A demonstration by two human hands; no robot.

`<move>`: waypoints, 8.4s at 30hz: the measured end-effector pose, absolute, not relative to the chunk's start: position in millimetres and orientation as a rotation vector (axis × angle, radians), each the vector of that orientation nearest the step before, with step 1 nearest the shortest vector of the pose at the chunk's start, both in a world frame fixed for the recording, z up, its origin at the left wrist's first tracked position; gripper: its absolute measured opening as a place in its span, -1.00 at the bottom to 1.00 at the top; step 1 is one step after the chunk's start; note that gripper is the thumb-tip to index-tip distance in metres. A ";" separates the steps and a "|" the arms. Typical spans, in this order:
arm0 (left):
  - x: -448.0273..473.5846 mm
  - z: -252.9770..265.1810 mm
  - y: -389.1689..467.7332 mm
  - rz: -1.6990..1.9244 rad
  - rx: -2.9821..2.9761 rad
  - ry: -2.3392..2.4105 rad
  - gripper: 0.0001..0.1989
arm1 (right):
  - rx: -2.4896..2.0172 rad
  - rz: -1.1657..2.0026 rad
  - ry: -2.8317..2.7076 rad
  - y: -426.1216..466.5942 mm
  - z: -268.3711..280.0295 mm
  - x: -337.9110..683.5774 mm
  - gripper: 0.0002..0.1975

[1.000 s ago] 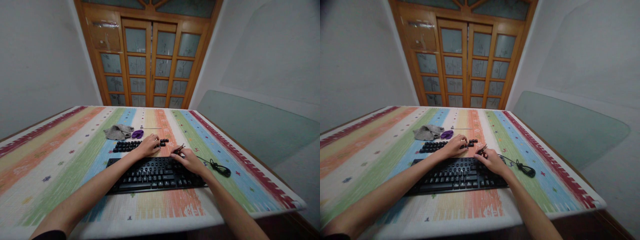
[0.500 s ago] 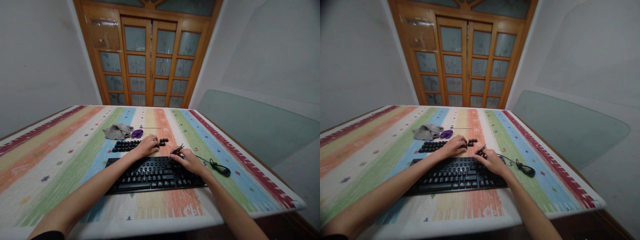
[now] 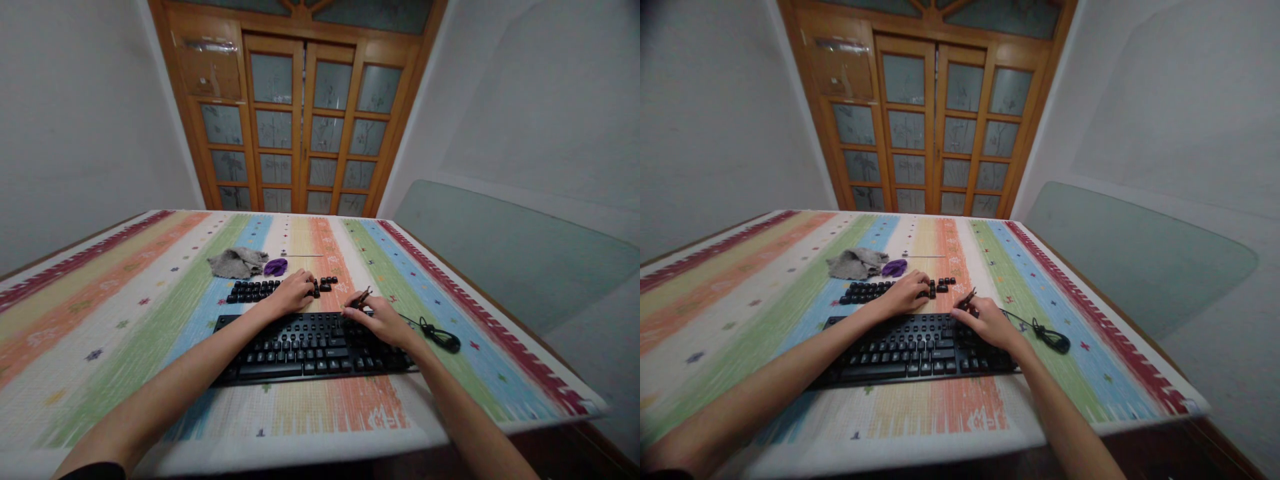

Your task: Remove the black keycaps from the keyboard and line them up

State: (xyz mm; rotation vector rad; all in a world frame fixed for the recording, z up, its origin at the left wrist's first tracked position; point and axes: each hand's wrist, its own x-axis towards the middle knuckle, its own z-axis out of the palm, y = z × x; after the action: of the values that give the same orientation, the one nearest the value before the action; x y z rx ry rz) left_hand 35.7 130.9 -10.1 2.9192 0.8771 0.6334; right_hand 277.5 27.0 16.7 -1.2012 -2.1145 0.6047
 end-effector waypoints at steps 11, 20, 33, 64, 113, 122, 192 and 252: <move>29.3 5.7 107.0 0.698 2.840 0.759 -0.91 | -1.186 0.701 -2.130 13.5 21.0 287.9 -0.72; 22.8 3.0 74.2 0.495 2.755 0.594 -0.84 | -1.240 0.774 -1.936 10.5 2.9 281.6 -0.72; 25.1 -5.4 73.8 0.511 2.749 0.633 -0.85 | -1.225 0.645 -1.995 8.7 4.9 271.9 -0.70; 24.3 -6.3 71.1 0.489 2.739 0.673 -0.85 | -1.303 0.440 -2.359 10.5 21.7 257.7 -0.86; 24.1 -4.8 70.1 0.518 2.725 0.674 -0.85 | -1.318 1.020 -2.075 50.3 25.4 260.8 -0.67; 23.4 -1.3 70.5 0.488 2.716 0.675 -0.83 | -1.225 1.035 -1.849 48.4 30.6 272.6 -0.54; 42.7 20.2 109.4 1.145 2.858 0.607 -0.88 | -0.925 0.876 -1.367 37.2 14.6 264.9 -0.59; 14.7 28.7 131.2 0.978 3.086 0.914 -0.67 | -0.995 0.886 -1.348 35.6 13.2 273.7 -0.55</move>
State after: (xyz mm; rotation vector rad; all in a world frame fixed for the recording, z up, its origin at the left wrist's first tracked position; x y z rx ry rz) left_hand 14.7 131.2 28.7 3.0855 0.9140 0.9784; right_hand 273.7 35.6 13.2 -0.9952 -1.3480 0.8855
